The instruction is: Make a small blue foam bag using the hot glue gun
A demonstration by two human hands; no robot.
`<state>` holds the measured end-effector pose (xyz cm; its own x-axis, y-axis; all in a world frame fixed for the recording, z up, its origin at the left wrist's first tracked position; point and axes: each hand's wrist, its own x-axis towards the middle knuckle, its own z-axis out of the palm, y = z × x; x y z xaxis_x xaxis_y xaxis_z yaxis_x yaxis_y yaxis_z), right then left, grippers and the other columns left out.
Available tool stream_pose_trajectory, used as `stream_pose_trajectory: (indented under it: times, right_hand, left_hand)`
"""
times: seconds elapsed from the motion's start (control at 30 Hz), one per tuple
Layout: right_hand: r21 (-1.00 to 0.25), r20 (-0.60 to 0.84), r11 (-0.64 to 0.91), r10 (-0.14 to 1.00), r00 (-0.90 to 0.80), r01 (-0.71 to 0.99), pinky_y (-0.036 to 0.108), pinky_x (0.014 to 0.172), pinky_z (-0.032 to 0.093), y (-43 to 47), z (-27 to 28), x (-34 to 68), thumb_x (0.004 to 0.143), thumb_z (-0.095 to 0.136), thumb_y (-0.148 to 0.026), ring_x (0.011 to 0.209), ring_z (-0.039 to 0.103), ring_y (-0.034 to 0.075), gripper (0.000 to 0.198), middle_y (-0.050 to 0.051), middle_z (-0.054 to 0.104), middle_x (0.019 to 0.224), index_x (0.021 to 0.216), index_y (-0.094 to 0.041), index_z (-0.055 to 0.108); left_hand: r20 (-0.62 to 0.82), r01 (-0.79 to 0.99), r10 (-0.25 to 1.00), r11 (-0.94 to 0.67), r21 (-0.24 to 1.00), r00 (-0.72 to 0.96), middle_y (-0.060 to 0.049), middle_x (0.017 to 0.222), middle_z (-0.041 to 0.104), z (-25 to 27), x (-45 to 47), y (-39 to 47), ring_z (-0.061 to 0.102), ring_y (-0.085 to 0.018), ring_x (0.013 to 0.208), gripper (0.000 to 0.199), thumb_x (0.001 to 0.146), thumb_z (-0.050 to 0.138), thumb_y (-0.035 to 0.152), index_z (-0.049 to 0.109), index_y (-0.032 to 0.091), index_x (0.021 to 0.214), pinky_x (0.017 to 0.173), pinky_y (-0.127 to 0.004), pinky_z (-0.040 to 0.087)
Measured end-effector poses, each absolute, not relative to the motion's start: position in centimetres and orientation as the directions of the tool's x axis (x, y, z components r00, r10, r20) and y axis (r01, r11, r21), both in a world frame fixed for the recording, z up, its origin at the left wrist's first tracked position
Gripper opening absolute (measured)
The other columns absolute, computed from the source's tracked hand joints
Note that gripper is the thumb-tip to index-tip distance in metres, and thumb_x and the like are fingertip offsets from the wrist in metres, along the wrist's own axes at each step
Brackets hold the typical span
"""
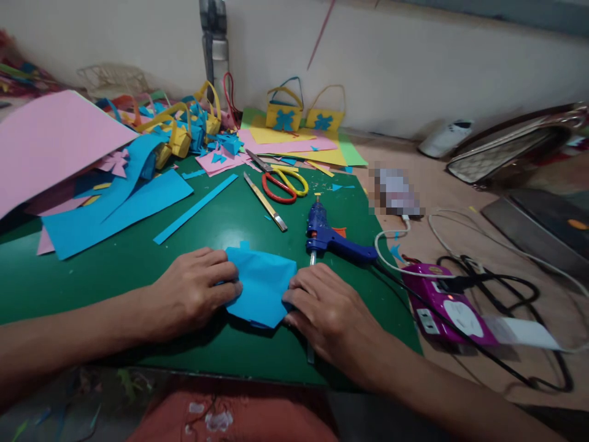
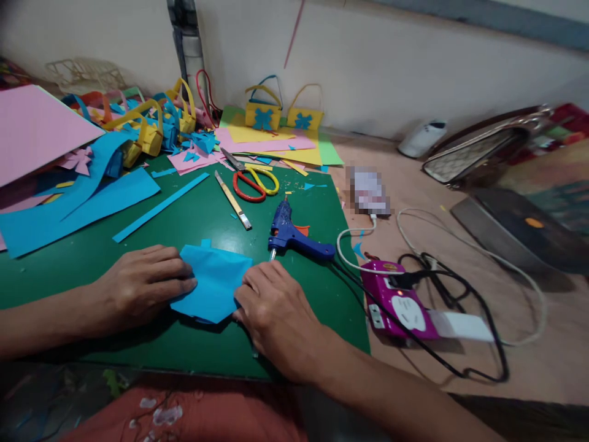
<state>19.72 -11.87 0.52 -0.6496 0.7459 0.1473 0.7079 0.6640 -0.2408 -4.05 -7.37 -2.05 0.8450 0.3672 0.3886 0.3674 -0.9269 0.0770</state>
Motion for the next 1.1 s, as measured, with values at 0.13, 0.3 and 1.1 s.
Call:
stream_pose_trajectory:
  times: [0.13,0.3,1.1]
  right_hand:
    - [-0.264,0.174,0.641,0.767,-0.618,0.721,0.034,0.071,0.038,-11.7,0.3,19.8,0.085,0.050,-0.016,0.074,0.049,0.018,0.015,0.007,0.059,0.076,0.077,-0.014,0.063]
    - [-0.309,0.085,0.580,0.806,-0.585,0.754,0.033,0.074,0.035,-11.2,0.8,19.6,0.087,0.051,-0.021,0.069,0.048,0.016,0.022,0.004,0.059,0.071,0.070,-0.015,0.062]
    - [-0.332,0.145,0.605,0.790,-0.595,0.723,0.036,0.084,0.027,-9.0,1.1,19.4,0.079,0.061,-0.020,0.080,0.052,0.017,0.008,0.004,0.064,0.079,0.073,-0.016,0.063]
  left_hand:
    - [0.360,0.399,0.453,-0.891,0.217,0.816,-0.005,0.080,0.063,-1.9,-4.0,-7.6,0.047,-0.016,0.068,0.021,0.087,0.043,0.016,0.062,0.018,0.079,0.061,-0.030,0.033]
    - [0.318,0.438,0.555,-0.819,0.371,0.769,-0.004,0.078,0.062,-1.7,-3.7,-7.6,0.049,-0.015,0.069,0.017,0.087,0.048,0.022,0.062,0.017,0.079,0.063,-0.028,0.034]
    - [0.196,0.610,0.693,-0.711,0.351,0.694,0.000,0.061,0.063,-1.2,-2.9,-6.6,0.053,-0.013,0.057,0.016,0.082,0.055,0.027,0.066,0.019,0.074,0.058,-0.025,0.033]
